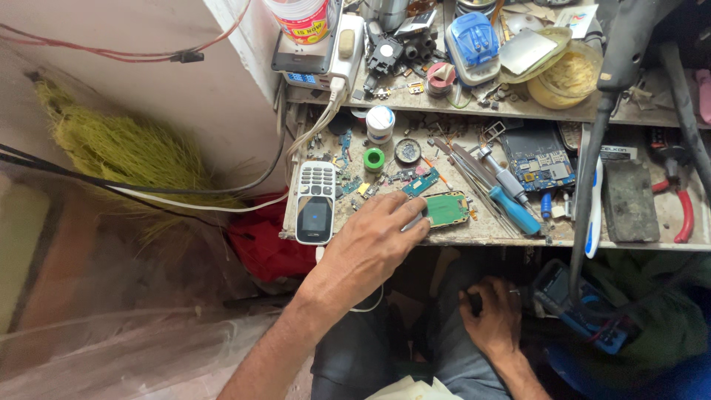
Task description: The person holds a feature phone connected to a charging cable, tests it, and uses a metal pry tool to open the back cover. They remove the battery, place the phone on the repair bench, and work on the exposed internal board and components with hand tools.
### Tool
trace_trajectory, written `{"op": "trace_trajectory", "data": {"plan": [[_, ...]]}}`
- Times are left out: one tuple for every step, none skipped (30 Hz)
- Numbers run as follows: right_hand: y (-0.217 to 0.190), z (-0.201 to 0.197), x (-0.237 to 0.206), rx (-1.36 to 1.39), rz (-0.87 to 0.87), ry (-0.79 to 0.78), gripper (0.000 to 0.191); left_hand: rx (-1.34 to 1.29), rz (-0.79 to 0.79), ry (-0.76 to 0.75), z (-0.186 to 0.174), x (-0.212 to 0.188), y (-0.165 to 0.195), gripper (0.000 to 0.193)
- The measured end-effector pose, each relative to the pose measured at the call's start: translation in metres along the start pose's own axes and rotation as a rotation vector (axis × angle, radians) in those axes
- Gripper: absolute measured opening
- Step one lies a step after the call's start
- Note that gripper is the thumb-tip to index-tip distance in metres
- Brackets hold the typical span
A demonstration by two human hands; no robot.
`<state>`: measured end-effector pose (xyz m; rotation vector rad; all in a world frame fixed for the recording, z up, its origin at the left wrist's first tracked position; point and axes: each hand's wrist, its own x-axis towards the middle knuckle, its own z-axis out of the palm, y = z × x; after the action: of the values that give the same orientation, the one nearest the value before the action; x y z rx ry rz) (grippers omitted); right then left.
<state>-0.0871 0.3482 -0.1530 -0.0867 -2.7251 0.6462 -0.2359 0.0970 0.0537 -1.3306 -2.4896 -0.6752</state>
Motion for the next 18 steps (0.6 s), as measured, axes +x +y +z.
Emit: {"op": "trace_trajectory", "data": {"plan": [[-0.0001,-0.0002,0.0003,0.002,0.001,-0.004,0.021,0.004,0.001,-0.001,0.0002,0.0001,0.0003,0.029],[0.0000,-0.0004,0.0008,0.002,-0.012,0.006,0.021,0.005,0.000,-0.003,0.0004,0.0003,0.0005,0.030],[0.0003,-0.0005,0.0011,0.003,-0.025,0.016,0.022,0.007,0.000,-0.005,0.0007,0.0005,0.0007,0.030],[0.0000,-0.0003,0.0015,0.004,-0.038,0.025,0.022,0.009,-0.001,-0.007,0.0004,0.0001,0.0004,0.030],[0.0001,-0.0003,0.0015,0.004,-0.033,0.023,0.022,0.013,-0.001,-0.007,0.0004,0.0000,0.0006,0.030],[0.0001,-0.0002,0.0013,0.003,-0.028,0.020,0.021,0.017,-0.001,-0.007,0.0004,-0.0001,0.0009,0.030],[0.0003,0.0000,0.0010,0.003,-0.023,0.018,0.021,0.021,0.000,-0.008,0.0004,-0.0003,0.0012,0.030],[0.0004,0.0004,0.0007,0.004,-0.014,0.012,0.021,0.028,-0.002,-0.007,0.0004,-0.0004,0.0016,0.030],[0.0007,0.0009,0.0003,0.005,-0.005,0.005,0.021,0.035,-0.004,-0.007,0.0003,-0.0006,0.0022,0.030],[0.0011,0.0015,-0.0001,0.006,0.004,-0.001,0.021,0.042,-0.006,-0.007,0.0003,-0.0007,0.0025,0.030],[0.0016,0.0020,-0.0005,0.004,-0.002,0.002,0.021,0.042,-0.005,-0.007,0.0002,-0.0005,0.0026,0.030],[0.0024,0.0025,-0.0008,0.001,-0.007,0.005,0.021,0.043,-0.003,-0.006,0.0001,-0.0003,0.0026,0.030],[0.0032,0.0029,-0.0011,-0.001,-0.013,0.008,0.021,0.044,-0.002,-0.006,0.0000,0.0000,0.0026,0.031],[0.0041,0.0031,-0.0014,-0.014,-0.016,-0.001,0.022,0.040,-0.005,-0.011,-0.0002,0.0001,0.0027,0.031],[0.0052,0.0031,-0.0015,-0.027,-0.019,-0.010,0.023,0.037,-0.008,-0.016,-0.0005,0.0002,0.0029,0.031],[0.0058,0.0031,-0.0018,-0.040,-0.022,-0.019,0.024,0.033,-0.011,-0.021,-0.0007,0.0004,0.0031,0.031],[0.0062,0.0033,-0.0022,-0.039,-0.023,-0.016,0.023,0.035,-0.012,-0.022,-0.0008,0.0007,0.0035,0.031],[0.0063,0.0034,-0.0025,-0.038,-0.024,-0.013,0.023,0.038,-0.013,-0.023,-0.0007,0.0010,0.0039,0.031]]}}
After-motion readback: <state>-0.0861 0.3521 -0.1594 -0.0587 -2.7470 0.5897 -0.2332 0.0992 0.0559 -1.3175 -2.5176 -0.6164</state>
